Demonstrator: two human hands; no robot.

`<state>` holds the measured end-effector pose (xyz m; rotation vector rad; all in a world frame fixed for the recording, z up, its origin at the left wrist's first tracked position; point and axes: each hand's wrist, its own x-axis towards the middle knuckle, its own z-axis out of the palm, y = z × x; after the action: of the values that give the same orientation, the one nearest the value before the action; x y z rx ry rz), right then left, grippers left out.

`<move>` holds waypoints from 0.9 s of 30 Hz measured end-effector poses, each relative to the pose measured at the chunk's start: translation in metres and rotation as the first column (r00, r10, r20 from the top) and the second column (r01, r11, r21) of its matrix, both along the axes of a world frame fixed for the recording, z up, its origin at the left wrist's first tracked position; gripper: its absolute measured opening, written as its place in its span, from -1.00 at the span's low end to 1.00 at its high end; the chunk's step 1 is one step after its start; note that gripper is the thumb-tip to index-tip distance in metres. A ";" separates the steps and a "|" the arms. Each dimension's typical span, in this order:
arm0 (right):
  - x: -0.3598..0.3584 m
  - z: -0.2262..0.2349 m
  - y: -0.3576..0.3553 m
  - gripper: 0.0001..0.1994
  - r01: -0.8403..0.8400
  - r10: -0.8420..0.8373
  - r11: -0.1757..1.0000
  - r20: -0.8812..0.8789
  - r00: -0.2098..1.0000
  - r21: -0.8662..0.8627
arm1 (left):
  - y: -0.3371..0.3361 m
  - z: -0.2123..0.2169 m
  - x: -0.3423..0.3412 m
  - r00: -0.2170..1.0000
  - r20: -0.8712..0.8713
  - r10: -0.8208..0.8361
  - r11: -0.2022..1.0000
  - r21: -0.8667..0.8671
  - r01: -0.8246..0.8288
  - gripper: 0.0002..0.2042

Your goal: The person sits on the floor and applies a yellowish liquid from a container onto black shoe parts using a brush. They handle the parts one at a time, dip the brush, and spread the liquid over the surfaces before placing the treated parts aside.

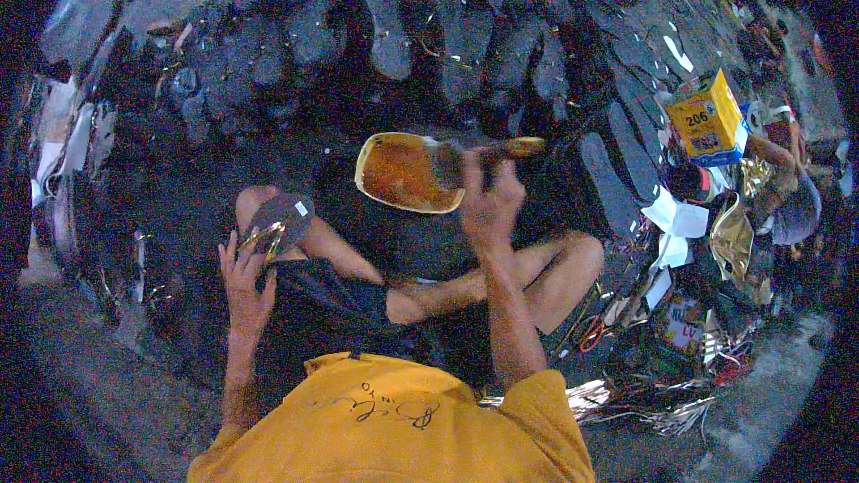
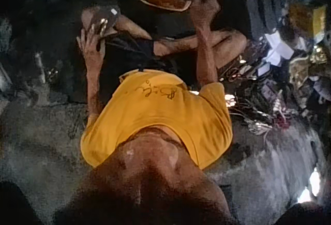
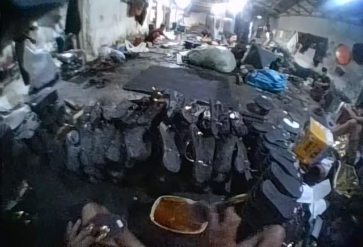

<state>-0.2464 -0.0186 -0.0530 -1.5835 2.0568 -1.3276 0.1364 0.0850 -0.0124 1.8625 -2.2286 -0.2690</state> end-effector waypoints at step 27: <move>0.065 0.105 0.009 -0.76 -0.278 0.387 0.918 0.487 0.783 -0.282 | -0.055 0.032 -0.163 -0.542 -0.662 0.518 0.853 0.348 0.390 -0.47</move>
<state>-0.1815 -0.0100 0.0519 -1.3522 1.2751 -1.6323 -0.0270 0.0296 0.0201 0.6261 -0.3149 -1.8444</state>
